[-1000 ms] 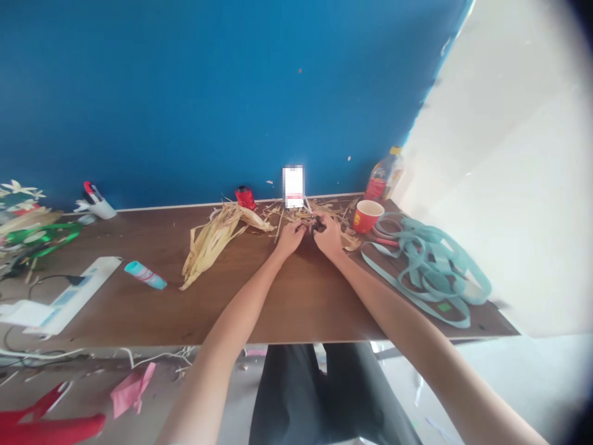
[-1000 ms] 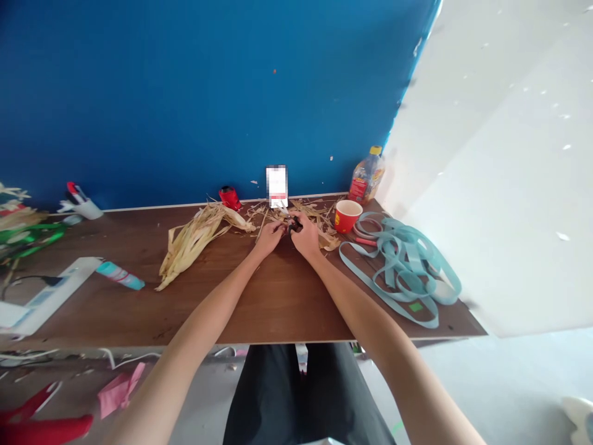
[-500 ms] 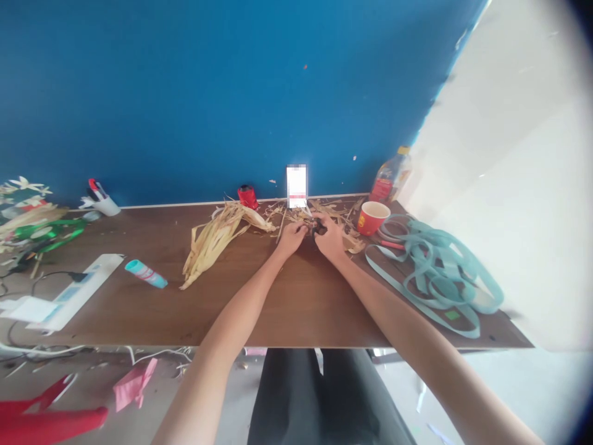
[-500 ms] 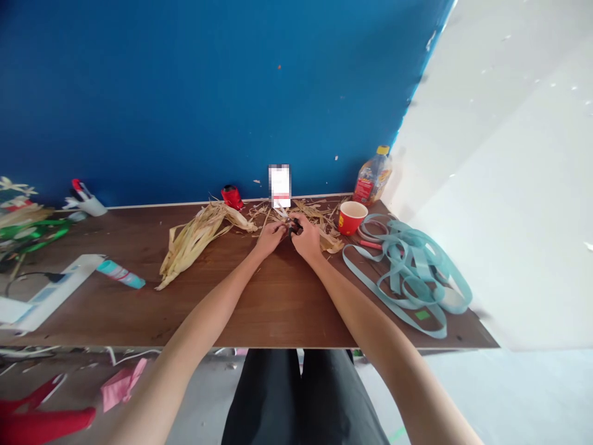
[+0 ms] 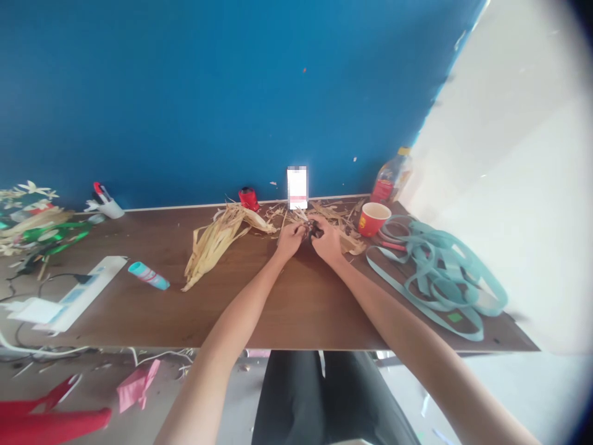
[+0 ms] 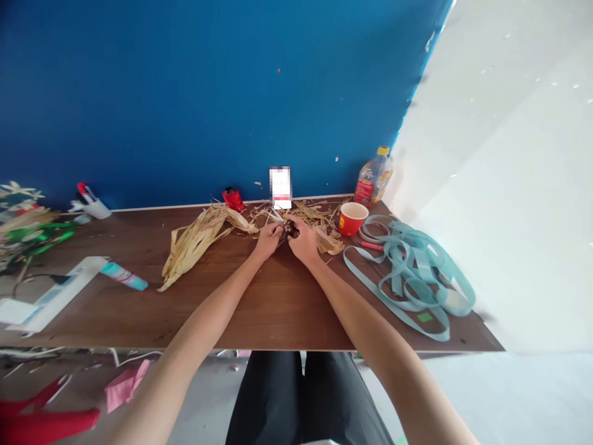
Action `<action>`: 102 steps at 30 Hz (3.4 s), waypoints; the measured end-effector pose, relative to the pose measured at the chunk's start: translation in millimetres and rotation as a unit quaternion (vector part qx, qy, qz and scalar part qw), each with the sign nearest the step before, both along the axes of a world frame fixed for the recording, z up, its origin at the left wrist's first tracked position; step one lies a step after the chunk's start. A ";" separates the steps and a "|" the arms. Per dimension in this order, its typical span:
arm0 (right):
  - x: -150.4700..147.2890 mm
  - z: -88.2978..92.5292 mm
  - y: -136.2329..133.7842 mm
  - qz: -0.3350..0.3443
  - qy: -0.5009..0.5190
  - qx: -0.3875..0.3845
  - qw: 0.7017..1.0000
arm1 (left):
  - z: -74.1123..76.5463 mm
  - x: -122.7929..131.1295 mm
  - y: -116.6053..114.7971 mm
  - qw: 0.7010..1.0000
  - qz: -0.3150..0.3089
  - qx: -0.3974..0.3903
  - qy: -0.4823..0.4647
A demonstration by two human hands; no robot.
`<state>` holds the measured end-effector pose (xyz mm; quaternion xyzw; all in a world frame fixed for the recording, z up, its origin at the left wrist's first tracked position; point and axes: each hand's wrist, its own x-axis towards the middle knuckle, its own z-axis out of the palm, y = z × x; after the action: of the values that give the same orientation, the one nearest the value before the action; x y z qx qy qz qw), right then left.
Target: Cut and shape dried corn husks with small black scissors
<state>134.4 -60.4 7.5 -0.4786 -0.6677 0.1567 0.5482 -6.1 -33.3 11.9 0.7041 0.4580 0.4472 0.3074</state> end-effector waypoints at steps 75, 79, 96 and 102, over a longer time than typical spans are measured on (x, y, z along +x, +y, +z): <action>-1.6 1.9 3.9 -0.109 0.085 -0.037 0.990 | -10.6 3.2 8.9 0.991 -0.044 -0.057 -0.117; -2.6 1.4 4.2 -0.056 0.110 -0.043 0.991 | -4.1 4.0 4.9 0.986 -0.033 -0.071 -0.145; -0.1 -1.1 10.3 -0.029 0.181 -0.071 0.980 | -5.6 5.3 4.3 0.985 -0.036 -0.089 -0.143; 0.2 -0.6 10.4 -0.046 0.215 -0.079 0.972 | -2.7 2.8 1.4 0.994 -0.039 -0.014 -0.105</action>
<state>134.6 -50.1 7.0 -0.5055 -0.4972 0.2832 0.6458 -3.3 -31.8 9.1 0.6664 0.4014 0.4997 0.3808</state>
